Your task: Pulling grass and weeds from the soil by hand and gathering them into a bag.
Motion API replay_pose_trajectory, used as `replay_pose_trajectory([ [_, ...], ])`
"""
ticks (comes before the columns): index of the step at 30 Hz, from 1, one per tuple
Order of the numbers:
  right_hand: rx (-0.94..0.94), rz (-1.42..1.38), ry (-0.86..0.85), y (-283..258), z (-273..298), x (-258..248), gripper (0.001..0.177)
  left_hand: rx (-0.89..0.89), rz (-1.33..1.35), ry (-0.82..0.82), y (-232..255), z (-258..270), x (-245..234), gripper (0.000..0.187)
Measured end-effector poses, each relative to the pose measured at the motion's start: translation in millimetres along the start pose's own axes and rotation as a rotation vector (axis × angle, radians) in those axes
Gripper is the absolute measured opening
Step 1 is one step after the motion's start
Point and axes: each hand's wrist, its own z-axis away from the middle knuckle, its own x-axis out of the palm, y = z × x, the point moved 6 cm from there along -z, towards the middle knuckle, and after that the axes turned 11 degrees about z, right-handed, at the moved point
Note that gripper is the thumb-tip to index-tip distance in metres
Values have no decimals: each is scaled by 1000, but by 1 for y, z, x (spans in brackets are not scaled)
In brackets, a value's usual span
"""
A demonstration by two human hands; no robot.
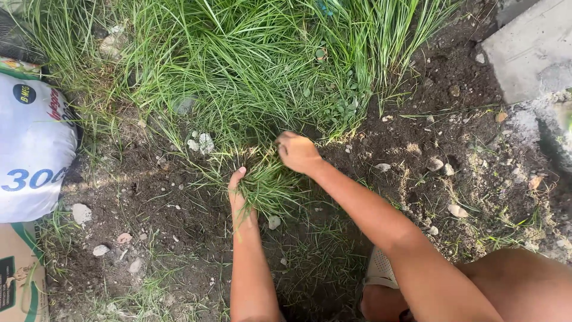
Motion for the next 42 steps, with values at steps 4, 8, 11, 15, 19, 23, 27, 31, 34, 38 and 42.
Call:
replay_pose_trajectory([
  [4,90,394,-207,93,2,60,76,-49,-132,154,4,19,17,41],
  [8,303,821,-332,136,12,79,66,-94,-45,44,-23,-24,-19,39],
  [11,445,1019,-388,143,11,78,72,-106,-28,43,-21,-12,-3,40],
  [15,545,894,-550,170,15,92,43,-118,-117,188,-12,10,11,43],
  [19,542,811,-275,200,20,90,28,-82,-170,170,-10,8,8,46],
  [23,525,534,-358,205,28,91,27,-99,-83,89,-22,-15,-14,43],
  [27,616,369,-477,161,47,54,27,-111,-15,17,-20,-16,-11,38],
  [31,653,366,-450,144,54,52,25,-108,-46,30,-17,-15,-20,36],
  [34,666,257,-428,95,52,38,29,-134,-14,10,-15,-22,-30,34],
  [38,286,249,-279,-23,30,15,23,-93,-42,10,-9,-21,-43,36],
  [42,15,160,-261,-131,25,-3,19,-94,-112,-19,10,1,-29,38],
])
